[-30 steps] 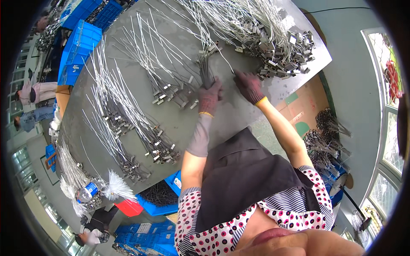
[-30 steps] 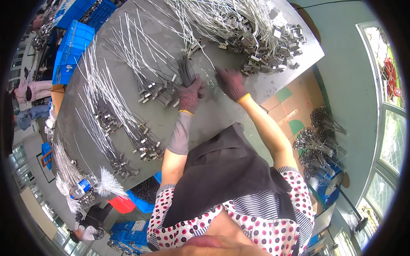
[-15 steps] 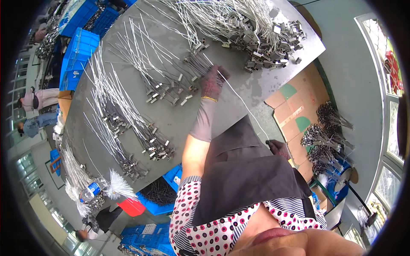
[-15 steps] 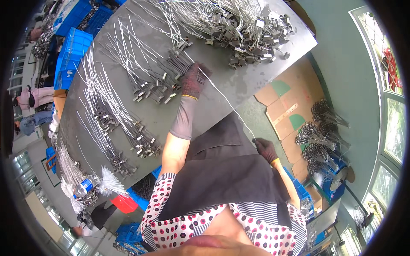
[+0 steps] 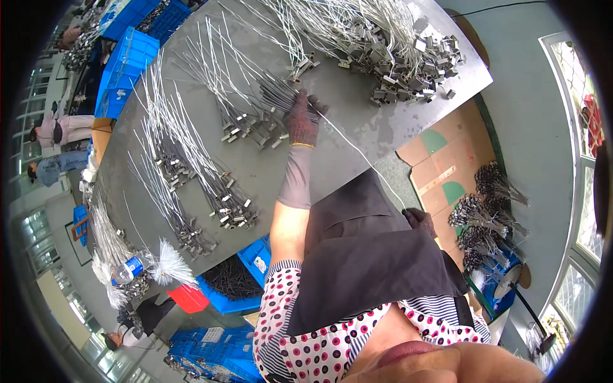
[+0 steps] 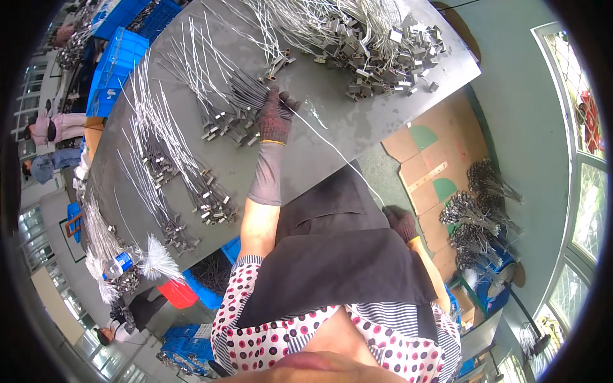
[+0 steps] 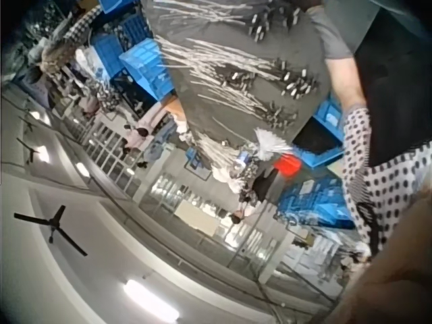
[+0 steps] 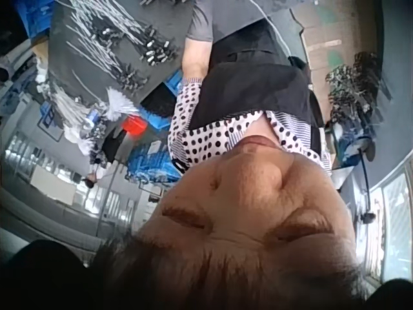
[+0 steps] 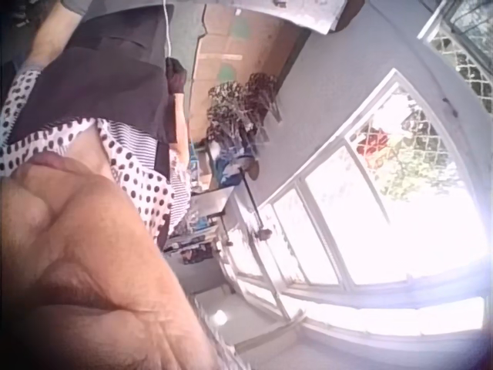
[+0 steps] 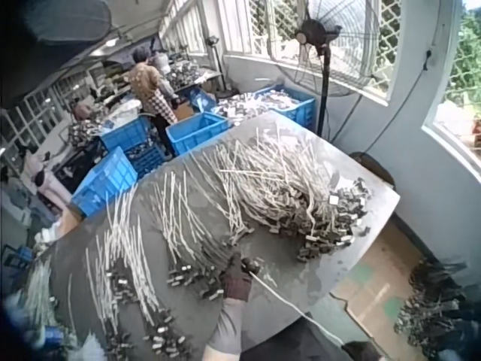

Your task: Sort and organize bundles of long metal wires on a production table.

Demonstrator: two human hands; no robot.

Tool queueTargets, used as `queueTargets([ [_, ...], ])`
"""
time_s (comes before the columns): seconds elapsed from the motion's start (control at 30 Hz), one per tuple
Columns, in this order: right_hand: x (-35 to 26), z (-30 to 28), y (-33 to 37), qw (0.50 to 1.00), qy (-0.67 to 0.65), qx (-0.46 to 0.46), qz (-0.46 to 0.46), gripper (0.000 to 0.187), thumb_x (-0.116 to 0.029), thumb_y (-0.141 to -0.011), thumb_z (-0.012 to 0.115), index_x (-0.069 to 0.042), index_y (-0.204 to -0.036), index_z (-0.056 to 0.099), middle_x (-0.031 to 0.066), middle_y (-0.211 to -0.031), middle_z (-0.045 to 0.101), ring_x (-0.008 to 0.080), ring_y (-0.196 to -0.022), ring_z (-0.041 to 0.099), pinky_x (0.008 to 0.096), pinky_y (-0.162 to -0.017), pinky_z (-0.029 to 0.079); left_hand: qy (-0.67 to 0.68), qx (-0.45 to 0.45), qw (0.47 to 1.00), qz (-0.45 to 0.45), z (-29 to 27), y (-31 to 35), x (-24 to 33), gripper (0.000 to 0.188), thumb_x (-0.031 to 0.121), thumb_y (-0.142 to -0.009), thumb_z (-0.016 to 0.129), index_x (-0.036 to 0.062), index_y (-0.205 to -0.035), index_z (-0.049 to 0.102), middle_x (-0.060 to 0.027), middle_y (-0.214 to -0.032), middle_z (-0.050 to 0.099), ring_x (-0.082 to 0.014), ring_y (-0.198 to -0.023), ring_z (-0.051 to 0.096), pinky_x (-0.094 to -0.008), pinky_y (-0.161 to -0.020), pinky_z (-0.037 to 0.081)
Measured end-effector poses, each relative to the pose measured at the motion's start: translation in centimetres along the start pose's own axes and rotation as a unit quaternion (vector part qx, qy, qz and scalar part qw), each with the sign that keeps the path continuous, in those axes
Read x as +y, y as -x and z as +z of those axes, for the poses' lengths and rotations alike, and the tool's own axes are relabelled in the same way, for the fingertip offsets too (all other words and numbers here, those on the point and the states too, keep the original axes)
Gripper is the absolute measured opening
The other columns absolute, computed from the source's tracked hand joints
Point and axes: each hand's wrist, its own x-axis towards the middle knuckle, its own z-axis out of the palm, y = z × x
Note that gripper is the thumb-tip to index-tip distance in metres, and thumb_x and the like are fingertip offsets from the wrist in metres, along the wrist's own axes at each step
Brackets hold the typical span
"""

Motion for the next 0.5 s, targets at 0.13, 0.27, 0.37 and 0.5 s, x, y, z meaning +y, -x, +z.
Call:
queueTargets([
  [0.13,-3.3,-0.8,-4.0,0.997,0.037,-0.058,-0.035,0.029,-0.026,-0.097,0.059,-0.002,-0.109,0.07,0.019,-0.091,0.071,0.0235,-0.074,0.068,0.0344,-0.071,0.053,0.001,0.014,1.0,0.015,1.2,1.5,1.6,0.019,0.029,-0.094,0.067,0.0129,-0.104,0.062,-0.0045,-0.087,0.064,-0.0227,-0.072,0.062,-0.0496,-0.079,0.056],
  [0.27,-3.5,-1.1,-3.9,0.996,0.026,-0.08,0.003,0.029,-0.026,-0.096,0.061,-0.001,-0.107,0.071,0.0173,-0.09,0.072,0.0204,-0.068,0.065,0.0354,-0.066,0.052,0.04,0.059,0.994,0.08,-0.7,1.3,6.1,0.024,0.032,-0.093,0.069,0.0109,-0.103,0.062,-0.0061,-0.089,0.064,-0.0251,-0.076,0.063,-0.0508,-0.08,0.056],
  [0.37,-2.6,-0.9,-2.4,0.997,0.056,-0.053,-0.027,0.028,-0.024,-0.095,0.063,0.0,-0.106,0.071,0.0175,-0.092,0.073,0.0204,-0.08,0.068,0.0356,-0.074,0.053,0.06,0.124,0.985,0.107,-0.1,2.4,7.8,0.026,0.032,-0.091,0.071,0.0099,-0.102,0.063,-0.0066,-0.09,0.065,-0.0263,-0.081,0.064,-0.0517,-0.079,0.056],
  [0.5,-2.8,-0.7,-1.6,0.997,0.047,-0.059,0.022,0.028,-0.024,-0.094,0.064,0.0,-0.108,0.071,0.0196,-0.101,0.073,0.023,-0.093,0.07,0.0368,-0.082,0.052,0.041,0.153,0.984,0.08,-0.4,2.6,7.3,0.024,0.029,-0.09,0.073,0.0113,-0.102,0.063,-0.006,-0.089,0.065,-0.0251,-0.081,0.063,-0.0518,-0.08,0.056],
])
